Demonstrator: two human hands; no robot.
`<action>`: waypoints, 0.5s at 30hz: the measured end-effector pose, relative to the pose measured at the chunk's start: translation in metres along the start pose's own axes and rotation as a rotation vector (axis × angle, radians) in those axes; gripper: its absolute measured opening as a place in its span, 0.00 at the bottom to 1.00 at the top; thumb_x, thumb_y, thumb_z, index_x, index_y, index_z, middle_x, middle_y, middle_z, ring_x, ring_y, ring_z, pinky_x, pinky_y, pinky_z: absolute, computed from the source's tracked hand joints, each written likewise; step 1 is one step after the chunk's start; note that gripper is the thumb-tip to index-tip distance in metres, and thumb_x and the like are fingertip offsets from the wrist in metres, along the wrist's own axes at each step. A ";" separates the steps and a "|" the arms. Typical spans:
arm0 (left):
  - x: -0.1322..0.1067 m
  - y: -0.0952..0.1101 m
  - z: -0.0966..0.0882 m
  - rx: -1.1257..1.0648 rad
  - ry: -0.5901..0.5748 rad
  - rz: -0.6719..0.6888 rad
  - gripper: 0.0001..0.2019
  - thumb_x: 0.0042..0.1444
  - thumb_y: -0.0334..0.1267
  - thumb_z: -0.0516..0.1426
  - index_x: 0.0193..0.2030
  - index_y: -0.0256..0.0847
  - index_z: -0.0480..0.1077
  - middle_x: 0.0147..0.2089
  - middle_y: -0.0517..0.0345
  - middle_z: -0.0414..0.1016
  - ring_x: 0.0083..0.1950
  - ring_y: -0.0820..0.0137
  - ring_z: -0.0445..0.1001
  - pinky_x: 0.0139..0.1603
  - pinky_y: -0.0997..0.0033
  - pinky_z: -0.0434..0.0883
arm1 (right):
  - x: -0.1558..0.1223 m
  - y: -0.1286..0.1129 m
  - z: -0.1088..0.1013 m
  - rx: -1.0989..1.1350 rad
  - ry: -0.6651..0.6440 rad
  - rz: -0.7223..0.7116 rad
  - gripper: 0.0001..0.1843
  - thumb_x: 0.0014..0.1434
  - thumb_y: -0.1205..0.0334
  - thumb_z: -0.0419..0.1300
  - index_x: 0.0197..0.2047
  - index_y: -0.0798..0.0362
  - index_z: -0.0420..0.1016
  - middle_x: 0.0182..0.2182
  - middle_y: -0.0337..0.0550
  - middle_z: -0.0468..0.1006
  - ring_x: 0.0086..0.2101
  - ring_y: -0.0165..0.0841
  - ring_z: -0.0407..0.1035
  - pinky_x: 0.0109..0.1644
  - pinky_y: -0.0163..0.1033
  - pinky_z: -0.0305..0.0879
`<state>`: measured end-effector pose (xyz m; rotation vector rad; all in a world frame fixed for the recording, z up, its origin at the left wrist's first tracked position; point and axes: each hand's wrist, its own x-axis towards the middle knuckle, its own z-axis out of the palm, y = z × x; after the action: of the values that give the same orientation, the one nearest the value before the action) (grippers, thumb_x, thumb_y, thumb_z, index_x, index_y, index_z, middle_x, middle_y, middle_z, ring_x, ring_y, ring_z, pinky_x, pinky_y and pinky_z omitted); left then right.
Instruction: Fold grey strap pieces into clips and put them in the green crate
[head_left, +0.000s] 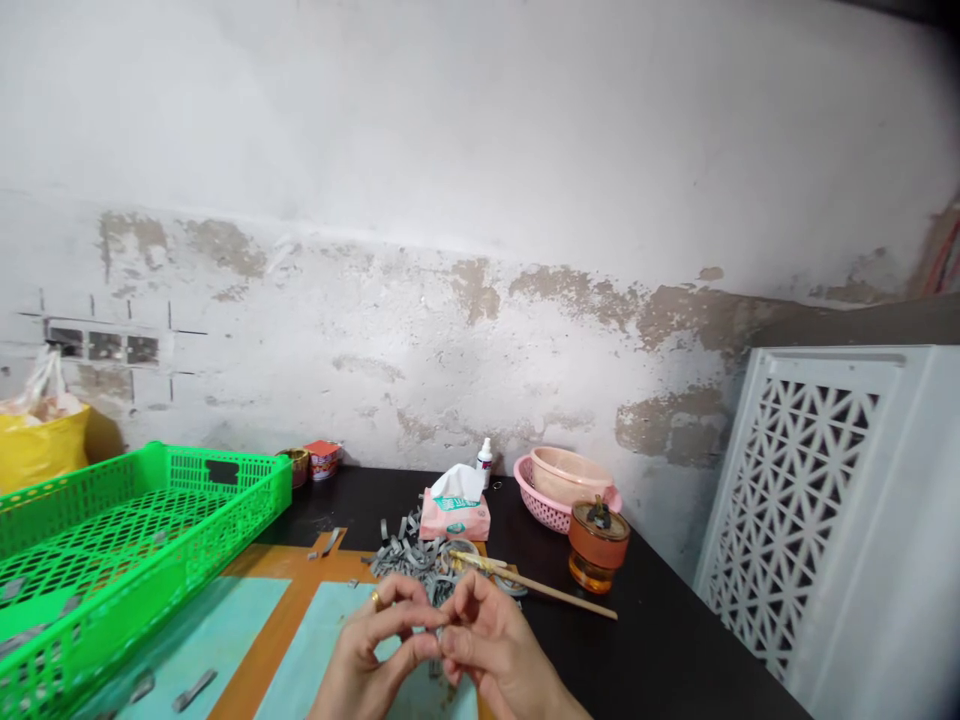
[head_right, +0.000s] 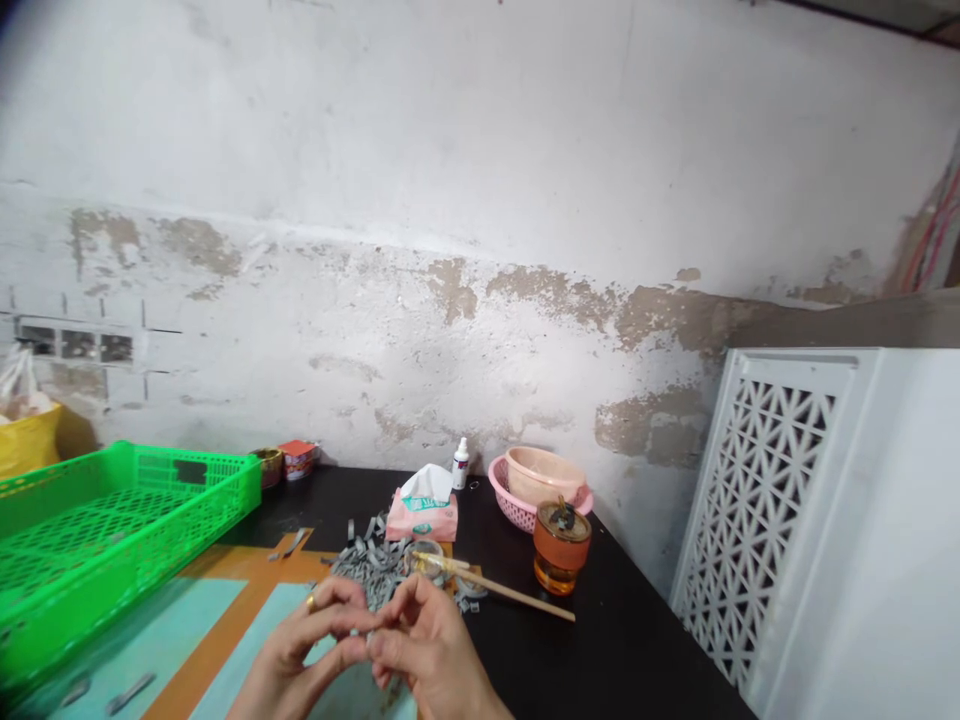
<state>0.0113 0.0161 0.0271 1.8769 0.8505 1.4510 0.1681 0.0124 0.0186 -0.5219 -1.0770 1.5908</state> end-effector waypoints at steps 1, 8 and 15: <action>0.001 0.001 0.000 0.001 0.047 0.009 0.04 0.47 0.41 0.67 0.30 0.46 0.80 0.34 0.57 0.74 0.35 0.65 0.74 0.34 0.73 0.71 | 0.000 -0.001 0.000 -0.002 -0.007 -0.019 0.26 0.37 0.59 0.76 0.30 0.53 0.61 0.26 0.32 0.71 0.18 0.21 0.63 0.23 0.28 0.56; -0.001 0.000 -0.003 0.034 -0.042 0.059 0.05 0.53 0.39 0.63 0.37 0.49 0.81 0.35 0.57 0.78 0.37 0.65 0.76 0.38 0.72 0.71 | -0.001 -0.003 -0.001 -0.016 -0.055 -0.110 0.23 0.43 0.58 0.73 0.33 0.53 0.63 0.28 0.35 0.72 0.22 0.23 0.64 0.26 0.30 0.60; -0.001 -0.008 -0.004 -0.015 -0.038 0.042 0.07 0.53 0.41 0.63 0.38 0.52 0.82 0.34 0.56 0.78 0.36 0.65 0.77 0.37 0.71 0.72 | 0.000 -0.005 -0.001 -0.057 -0.046 -0.106 0.21 0.45 0.58 0.72 0.33 0.53 0.63 0.29 0.35 0.73 0.22 0.23 0.66 0.27 0.30 0.61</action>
<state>0.0065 0.0199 0.0213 1.9165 0.7843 1.4380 0.1716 0.0126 0.0218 -0.4605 -1.1685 1.4895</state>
